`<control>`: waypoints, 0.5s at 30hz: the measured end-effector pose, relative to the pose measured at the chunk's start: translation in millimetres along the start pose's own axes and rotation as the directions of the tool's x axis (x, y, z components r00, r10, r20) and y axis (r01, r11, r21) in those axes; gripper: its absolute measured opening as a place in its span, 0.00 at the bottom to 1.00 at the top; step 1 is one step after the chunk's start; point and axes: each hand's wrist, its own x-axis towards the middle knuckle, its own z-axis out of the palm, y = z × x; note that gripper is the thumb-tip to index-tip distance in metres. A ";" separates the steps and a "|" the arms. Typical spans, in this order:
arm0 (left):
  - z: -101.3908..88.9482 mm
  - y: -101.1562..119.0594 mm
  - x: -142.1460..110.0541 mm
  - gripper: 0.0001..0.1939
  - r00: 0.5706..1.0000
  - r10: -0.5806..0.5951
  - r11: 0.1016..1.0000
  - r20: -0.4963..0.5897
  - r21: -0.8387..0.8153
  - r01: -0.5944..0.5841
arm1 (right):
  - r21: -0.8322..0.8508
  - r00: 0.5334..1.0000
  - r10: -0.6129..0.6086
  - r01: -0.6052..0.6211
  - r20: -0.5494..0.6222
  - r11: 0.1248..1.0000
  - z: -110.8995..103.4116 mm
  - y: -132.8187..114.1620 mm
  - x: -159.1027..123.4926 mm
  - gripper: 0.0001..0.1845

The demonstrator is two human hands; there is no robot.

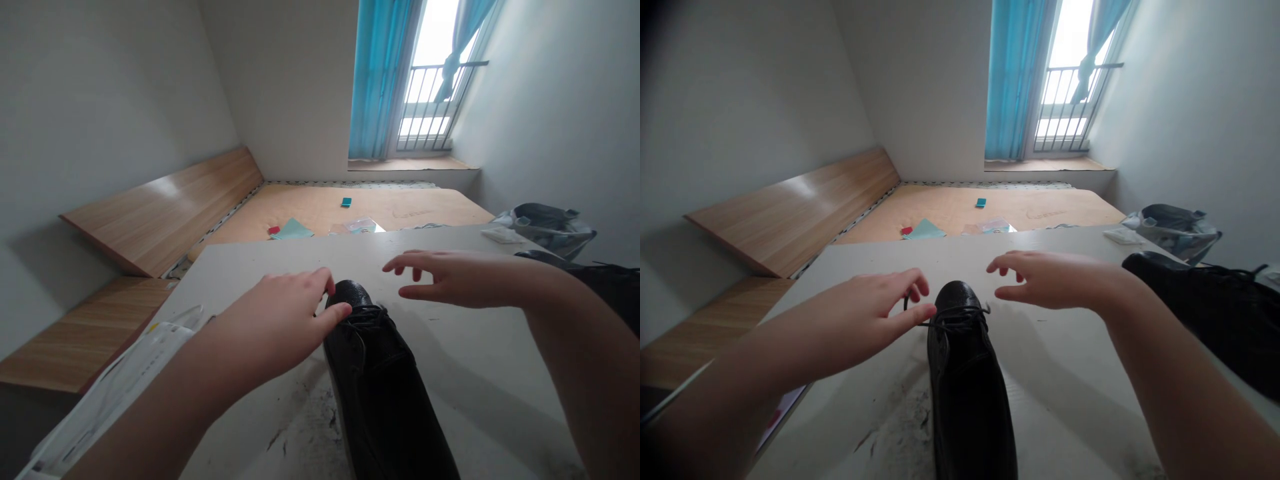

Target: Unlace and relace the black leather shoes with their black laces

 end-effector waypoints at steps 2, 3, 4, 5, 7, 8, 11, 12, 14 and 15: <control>3.2 3.8 2.6 0.14 0.990 0.131 0.991 -0.046 0.031 -0.129 | 0.028 0.992 -0.105 0.103 0.069 0.994 1.6 -13.0 -3.0 0.26; 5.4 5.3 4.0 0.11 0.981 0.191 0.980 -0.030 0.057 -0.190 | 0.043 0.981 -0.146 0.142 0.124 0.989 2.3 -18.3 -3.6 0.23; 8.0 6.6 5.4 0.08 0.974 0.228 0.970 0.006 0.081 -0.227 | 0.055 0.970 -0.172 0.165 0.172 0.985 3.2 -22.7 -3.5 0.20; 10.9 7.5 6.9 0.06 0.969 0.243 0.964 0.047 0.102 -0.247 | 0.064 0.960 -0.189 0.180 0.204 0.982 4.2 -26.0 -2.7 0.17; 16.8 8.6 9.8 0.04 0.962 0.259 0.954 0.090 0.132 -0.270 | 0.082 0.948 -0.220 0.207 0.230 0.975 6.7 -29.8 0.3 0.14; 19.1 8.9 11.1 0.06 0.958 0.271 0.949 0.096 0.141 -0.283 | 0.089 0.943 -0.237 0.222 0.235 0.971 7.8 -30.6 2.0 0.13; 21.1 8.9 13.4 0.14 0.945 0.304 0.935 0.122 0.150 -0.321 | 0.081 0.938 -0.252 0.240 0.236 0.967 8.5 -31.5 4.9 0.14; 19.8 8.6 13.5 0.17 0.944 0.300 0.936 0.136 0.149 -0.319 | 0.064 0.943 -0.246 0.237 0.225 0.969 7.7 -31.9 4.6 0.14; 14.6 7.3 12.7 0.20 0.948 0.281 0.944 0.152 0.137 -0.302 | 0.040 0.944 -0.240 0.237 0.226 0.971 4.9 -33.3 2.4 0.14; 11.2 6.4 11.9 0.21 0.952 0.263 0.950 0.158 0.127 -0.284 | 0.027 0.944 -0.236 0.236 0.230 0.971 3.0 -34.3 0.7 0.14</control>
